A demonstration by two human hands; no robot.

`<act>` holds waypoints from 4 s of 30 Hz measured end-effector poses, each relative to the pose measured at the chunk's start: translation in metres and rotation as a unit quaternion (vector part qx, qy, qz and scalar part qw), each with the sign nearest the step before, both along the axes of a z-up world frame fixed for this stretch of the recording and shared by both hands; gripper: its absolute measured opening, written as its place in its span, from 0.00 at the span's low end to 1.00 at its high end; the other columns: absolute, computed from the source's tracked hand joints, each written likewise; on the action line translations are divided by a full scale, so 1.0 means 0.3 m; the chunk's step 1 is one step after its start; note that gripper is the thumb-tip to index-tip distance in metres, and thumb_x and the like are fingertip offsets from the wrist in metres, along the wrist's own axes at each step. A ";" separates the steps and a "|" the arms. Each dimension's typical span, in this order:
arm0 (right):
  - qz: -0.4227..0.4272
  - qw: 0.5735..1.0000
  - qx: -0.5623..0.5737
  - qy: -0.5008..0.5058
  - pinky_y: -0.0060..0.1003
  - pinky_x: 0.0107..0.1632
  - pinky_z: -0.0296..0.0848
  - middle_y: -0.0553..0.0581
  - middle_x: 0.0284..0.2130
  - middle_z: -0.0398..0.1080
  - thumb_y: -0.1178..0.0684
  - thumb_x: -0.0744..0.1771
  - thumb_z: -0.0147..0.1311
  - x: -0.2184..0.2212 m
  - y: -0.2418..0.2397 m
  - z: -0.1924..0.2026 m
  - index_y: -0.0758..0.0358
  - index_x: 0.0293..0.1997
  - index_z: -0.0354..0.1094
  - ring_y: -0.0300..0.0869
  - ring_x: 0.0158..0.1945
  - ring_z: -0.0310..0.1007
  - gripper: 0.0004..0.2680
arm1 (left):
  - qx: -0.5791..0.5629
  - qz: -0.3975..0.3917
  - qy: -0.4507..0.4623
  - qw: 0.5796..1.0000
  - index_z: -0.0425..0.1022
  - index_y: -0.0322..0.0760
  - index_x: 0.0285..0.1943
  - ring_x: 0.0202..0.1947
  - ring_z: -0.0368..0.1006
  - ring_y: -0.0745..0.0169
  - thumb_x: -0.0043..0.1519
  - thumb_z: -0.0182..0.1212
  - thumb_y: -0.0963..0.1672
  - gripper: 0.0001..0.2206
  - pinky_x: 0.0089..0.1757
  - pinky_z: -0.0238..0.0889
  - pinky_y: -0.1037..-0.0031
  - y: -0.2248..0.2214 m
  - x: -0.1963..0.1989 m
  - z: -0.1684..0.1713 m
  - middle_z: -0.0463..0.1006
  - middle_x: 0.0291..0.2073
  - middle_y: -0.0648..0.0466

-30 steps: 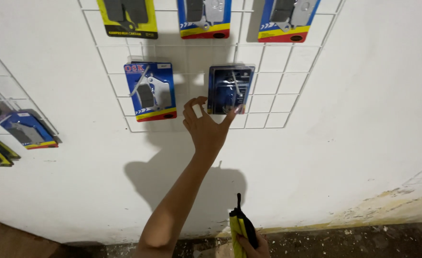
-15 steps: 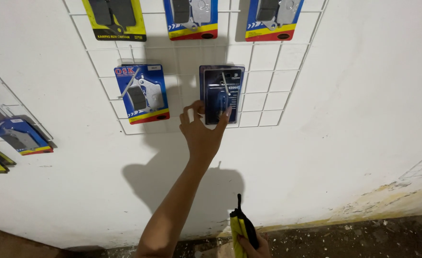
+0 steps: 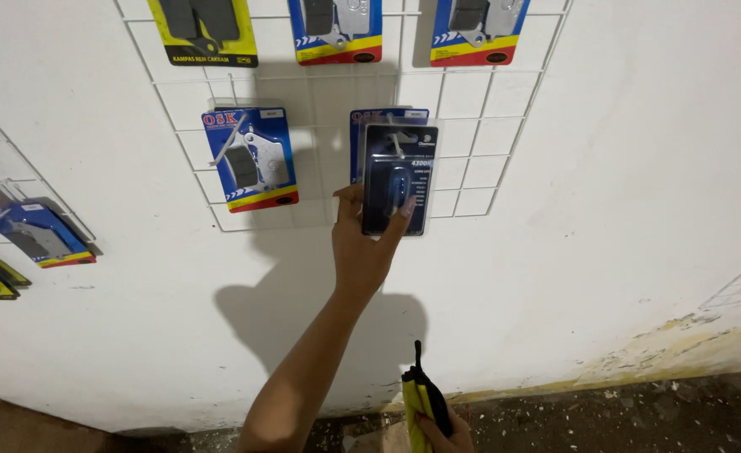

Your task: Wiping dust off packaged motorcycle spare parts using a cloth and organizing them on a display rack.

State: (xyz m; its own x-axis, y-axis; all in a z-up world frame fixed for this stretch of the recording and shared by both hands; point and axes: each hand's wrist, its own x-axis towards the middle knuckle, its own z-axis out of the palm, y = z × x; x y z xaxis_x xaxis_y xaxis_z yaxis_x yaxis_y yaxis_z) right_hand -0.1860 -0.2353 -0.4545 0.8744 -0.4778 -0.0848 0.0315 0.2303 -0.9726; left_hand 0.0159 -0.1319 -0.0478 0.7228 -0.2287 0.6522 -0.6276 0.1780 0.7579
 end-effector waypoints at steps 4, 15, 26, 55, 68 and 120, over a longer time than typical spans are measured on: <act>-0.040 0.998 -0.002 0.044 0.47 0.53 0.81 0.67 0.50 0.83 0.62 0.62 0.60 -0.016 0.029 0.050 0.67 0.63 0.69 0.53 0.48 0.85 0.21 | -0.005 -0.015 0.009 1.000 0.62 0.33 0.54 0.33 0.83 0.58 0.59 0.65 0.49 0.22 0.34 0.78 0.76 0.030 -0.054 0.011 0.81 0.39 0.44; -0.031 0.999 0.012 0.043 0.44 0.45 0.77 0.68 0.44 0.84 0.62 0.63 0.59 -0.018 0.082 0.165 0.68 0.64 0.69 0.50 0.39 0.84 0.20 | -0.009 -0.002 -0.096 0.995 0.58 0.33 0.59 0.33 0.78 0.61 0.62 0.64 0.49 0.24 0.35 0.73 0.73 0.148 -0.171 -0.040 0.78 0.39 0.51; -0.152 0.963 -0.129 -0.182 0.39 0.36 0.78 0.63 0.37 0.79 0.64 0.63 0.52 -0.007 0.057 0.511 0.70 0.59 0.68 0.45 0.30 0.76 0.17 | -0.062 -0.316 0.499 0.804 0.70 0.26 0.67 0.71 0.56 0.29 0.64 0.51 0.52 0.29 0.63 0.49 0.38 0.236 -0.263 -0.543 0.66 0.70 0.35; 0.040 0.874 -0.437 -0.210 0.35 0.39 0.78 0.64 0.46 0.70 0.56 0.61 0.64 0.058 0.367 0.827 0.67 0.49 0.71 0.48 0.41 0.74 0.14 | 0.102 -0.041 0.361 0.926 0.70 0.28 0.63 0.47 0.72 0.54 0.64 0.48 0.49 0.23 0.49 0.66 0.66 0.380 -0.337 -1.089 0.78 0.50 0.44; 0.095 0.861 -0.451 -0.217 0.41 0.42 0.76 0.68 0.47 0.71 0.63 0.59 0.63 0.064 0.350 0.906 0.70 0.49 0.74 0.52 0.42 0.75 0.15 | -0.048 -0.158 0.460 0.872 0.76 0.30 0.52 0.37 0.65 0.65 0.68 0.48 0.48 0.17 0.39 0.60 0.72 0.355 -0.299 -1.083 0.76 0.39 0.52; 0.052 0.843 -0.424 -0.326 0.32 0.34 0.87 0.64 0.42 0.74 0.57 0.66 0.59 0.072 0.349 0.800 0.69 0.48 0.71 0.45 0.38 0.82 0.09 | -0.036 -0.050 0.433 0.899 0.69 0.26 0.64 0.47 0.69 0.56 0.70 0.40 0.48 0.23 0.49 0.62 0.67 0.398 -0.334 -1.211 0.75 0.50 0.44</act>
State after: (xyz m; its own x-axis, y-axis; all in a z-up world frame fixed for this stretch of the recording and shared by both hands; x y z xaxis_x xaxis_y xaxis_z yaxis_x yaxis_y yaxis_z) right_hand -0.1643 -0.1306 -0.2146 0.6435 -0.0435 0.7642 0.6462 -0.5042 -0.5729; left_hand -0.0843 -0.0125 -0.4112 0.9451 -0.3003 -0.1289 0.2137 0.2695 0.9390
